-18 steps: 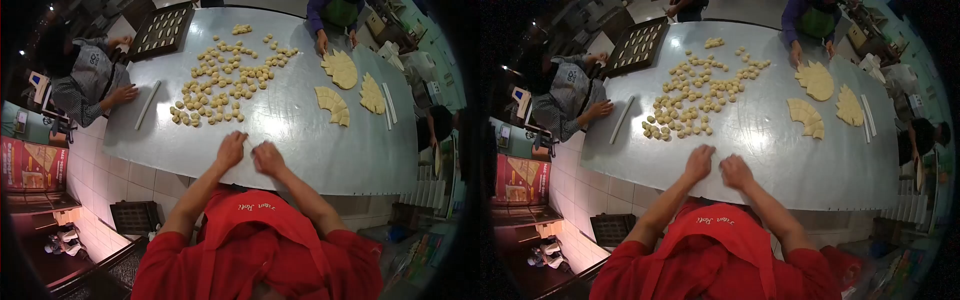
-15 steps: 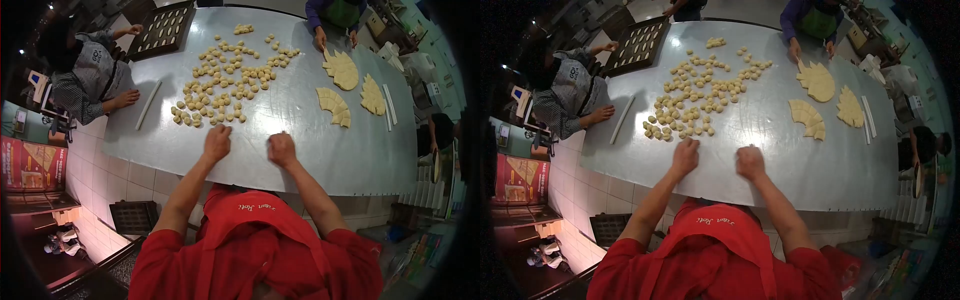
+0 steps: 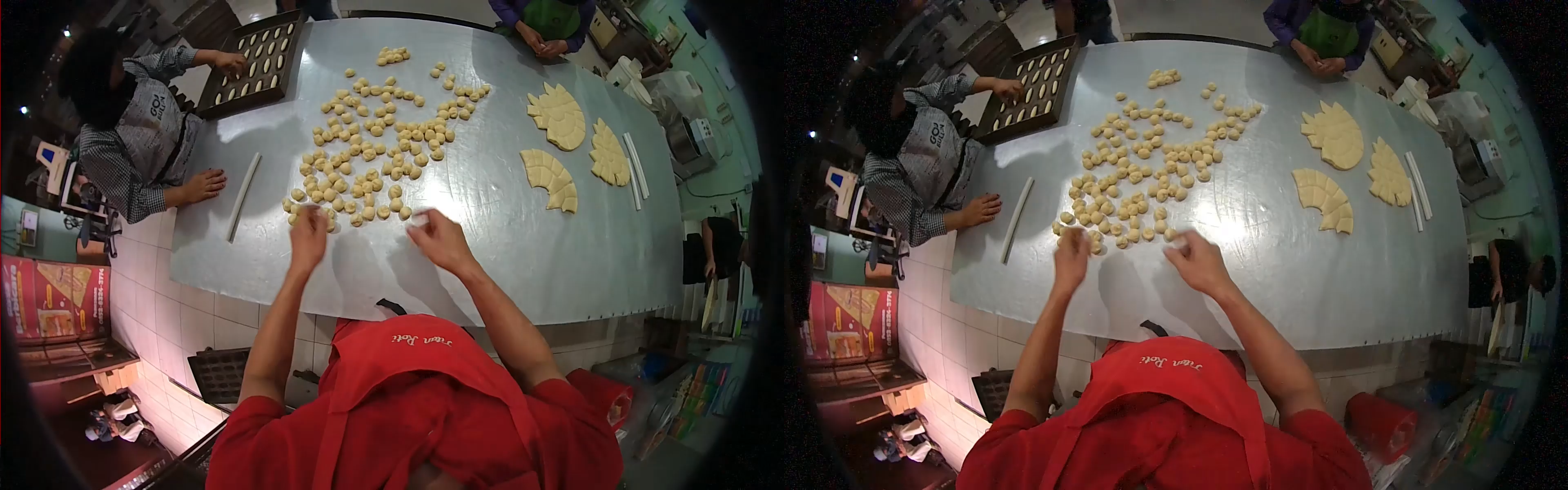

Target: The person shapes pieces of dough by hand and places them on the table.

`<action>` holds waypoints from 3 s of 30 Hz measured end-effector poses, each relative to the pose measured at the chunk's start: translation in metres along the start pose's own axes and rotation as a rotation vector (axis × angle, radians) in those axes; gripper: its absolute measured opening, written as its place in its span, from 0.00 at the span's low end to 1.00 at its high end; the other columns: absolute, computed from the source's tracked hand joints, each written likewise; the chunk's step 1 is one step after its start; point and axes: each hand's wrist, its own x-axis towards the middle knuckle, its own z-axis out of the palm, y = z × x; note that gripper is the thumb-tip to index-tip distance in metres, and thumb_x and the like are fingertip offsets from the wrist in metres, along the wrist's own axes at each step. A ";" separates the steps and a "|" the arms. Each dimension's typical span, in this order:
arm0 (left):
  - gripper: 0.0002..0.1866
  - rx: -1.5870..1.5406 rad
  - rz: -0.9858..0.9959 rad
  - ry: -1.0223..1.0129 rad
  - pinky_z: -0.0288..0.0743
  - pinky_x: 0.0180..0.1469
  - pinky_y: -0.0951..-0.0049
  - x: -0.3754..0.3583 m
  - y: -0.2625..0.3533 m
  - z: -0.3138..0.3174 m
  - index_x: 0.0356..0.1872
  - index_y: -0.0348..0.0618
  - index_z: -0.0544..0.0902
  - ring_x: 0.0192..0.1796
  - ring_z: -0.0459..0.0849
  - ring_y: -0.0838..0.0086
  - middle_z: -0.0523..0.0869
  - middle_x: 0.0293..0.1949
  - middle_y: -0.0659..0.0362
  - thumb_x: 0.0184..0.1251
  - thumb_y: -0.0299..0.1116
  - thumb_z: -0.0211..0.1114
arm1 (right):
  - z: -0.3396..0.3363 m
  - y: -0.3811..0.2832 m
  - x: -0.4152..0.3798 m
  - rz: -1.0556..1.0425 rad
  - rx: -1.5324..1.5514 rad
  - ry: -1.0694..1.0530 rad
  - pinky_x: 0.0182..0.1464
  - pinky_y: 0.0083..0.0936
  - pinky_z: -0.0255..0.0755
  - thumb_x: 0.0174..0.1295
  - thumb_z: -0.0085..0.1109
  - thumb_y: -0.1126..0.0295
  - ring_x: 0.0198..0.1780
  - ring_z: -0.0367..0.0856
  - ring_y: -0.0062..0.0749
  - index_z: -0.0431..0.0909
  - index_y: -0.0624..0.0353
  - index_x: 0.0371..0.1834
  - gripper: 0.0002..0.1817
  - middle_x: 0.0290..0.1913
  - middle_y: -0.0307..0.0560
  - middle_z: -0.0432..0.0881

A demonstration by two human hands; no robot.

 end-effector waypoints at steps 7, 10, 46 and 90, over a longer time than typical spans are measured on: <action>0.25 0.125 0.223 0.121 0.79 0.66 0.54 0.045 0.025 -0.012 0.66 0.36 0.79 0.67 0.82 0.52 0.82 0.65 0.45 0.72 0.31 0.73 | 0.014 0.024 0.022 -0.096 0.049 0.157 0.57 0.37 0.86 0.68 0.76 0.61 0.57 0.92 0.42 0.80 0.65 0.66 0.28 0.61 0.62 0.89; 0.20 0.036 0.198 0.060 0.80 0.63 0.57 0.001 0.022 0.001 0.64 0.37 0.81 0.63 0.83 0.55 0.83 0.63 0.48 0.73 0.28 0.71 | -0.006 0.111 -0.008 -0.029 -0.230 0.407 0.60 0.45 0.80 0.66 0.73 0.68 0.58 0.85 0.52 0.80 0.66 0.62 0.24 0.58 0.62 0.84; 0.22 -0.529 -0.207 -0.363 0.83 0.36 0.68 -0.158 0.170 0.169 0.42 0.34 0.85 0.33 0.91 0.69 0.93 0.36 0.52 0.88 0.47 0.61 | -0.050 0.093 -0.121 -0.424 -0.064 0.316 0.47 0.29 0.86 0.74 0.68 0.70 0.44 0.93 0.32 0.86 0.63 0.58 0.14 0.45 0.57 0.92; 0.16 0.006 0.088 -0.397 0.83 0.53 0.56 -0.126 0.007 0.010 0.60 0.38 0.84 0.47 0.90 0.56 0.89 0.42 0.45 0.73 0.24 0.64 | -0.005 0.085 -0.064 0.084 -0.247 0.021 0.47 0.37 0.82 0.68 0.70 0.66 0.46 0.89 0.44 0.86 0.61 0.52 0.14 0.44 0.57 0.89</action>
